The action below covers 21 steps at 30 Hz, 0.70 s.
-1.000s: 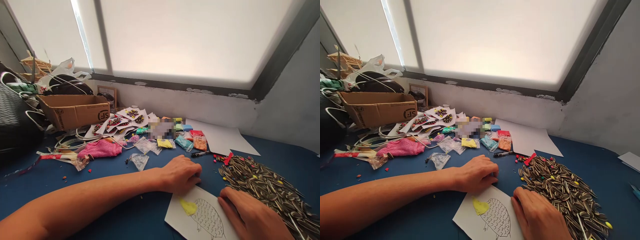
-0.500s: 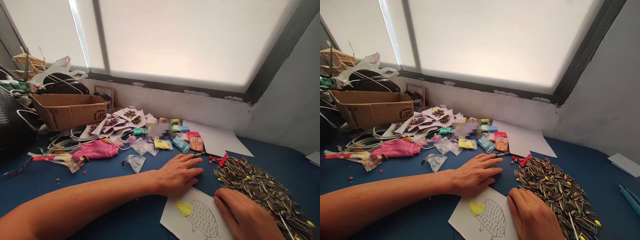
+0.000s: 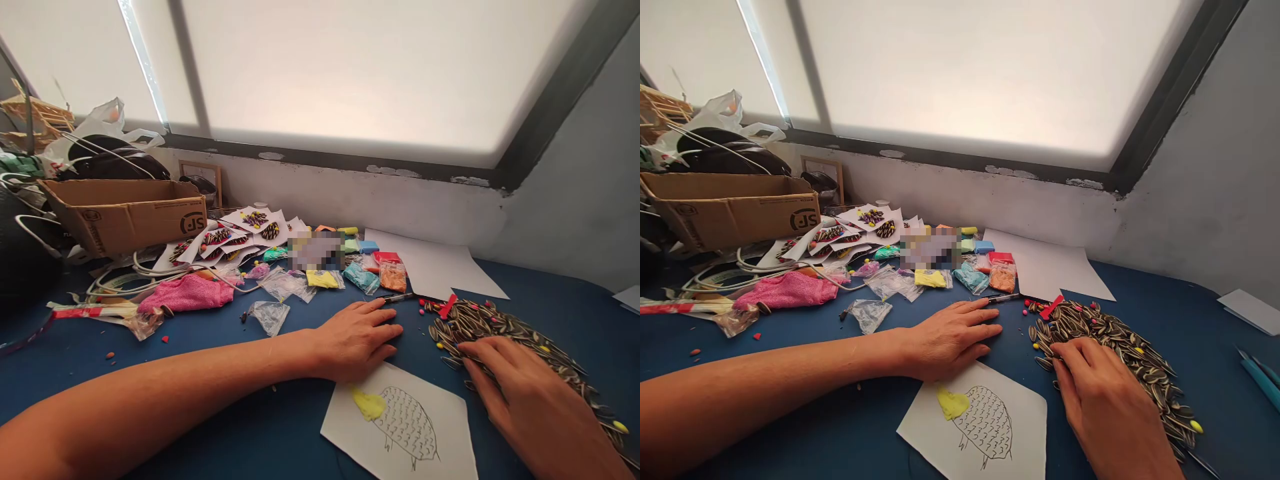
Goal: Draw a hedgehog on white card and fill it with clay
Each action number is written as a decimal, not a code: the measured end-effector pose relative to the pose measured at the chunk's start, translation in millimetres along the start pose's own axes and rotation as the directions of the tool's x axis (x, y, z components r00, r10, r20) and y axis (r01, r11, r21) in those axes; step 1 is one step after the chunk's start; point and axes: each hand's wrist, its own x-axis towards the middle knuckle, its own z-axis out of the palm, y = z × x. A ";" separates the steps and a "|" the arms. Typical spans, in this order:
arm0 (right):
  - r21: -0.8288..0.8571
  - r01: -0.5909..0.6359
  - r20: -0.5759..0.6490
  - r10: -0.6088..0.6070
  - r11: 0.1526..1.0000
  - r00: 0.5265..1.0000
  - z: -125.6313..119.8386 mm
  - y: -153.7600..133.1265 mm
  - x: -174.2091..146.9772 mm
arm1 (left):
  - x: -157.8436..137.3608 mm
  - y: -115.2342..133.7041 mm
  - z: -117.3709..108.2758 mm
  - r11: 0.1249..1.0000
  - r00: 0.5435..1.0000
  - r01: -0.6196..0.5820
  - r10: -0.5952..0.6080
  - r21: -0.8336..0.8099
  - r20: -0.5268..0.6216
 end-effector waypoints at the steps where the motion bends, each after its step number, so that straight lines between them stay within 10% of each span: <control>1: 0.003 0.005 0.000 -0.005 1.000 1.000 0.8 -0.3 -0.4 | 0.0 0.2 -0.1 1.000 1.000 0.005 -0.005 0.006 -0.009; 12: 0.172 0.151 -0.163 -0.123 0.973 0.979 -1.0 -11.3 3.9 | 4.5 0.7 -1.8 0.998 0.992 -0.031 0.025 -0.047 -0.124; 21: 0.285 0.159 -0.071 -0.144 0.945 0.987 -11.6 -23.1 7.3 | 12.4 -24.8 -17.0 0.927 0.903 0.049 -0.200 -0.372 -0.380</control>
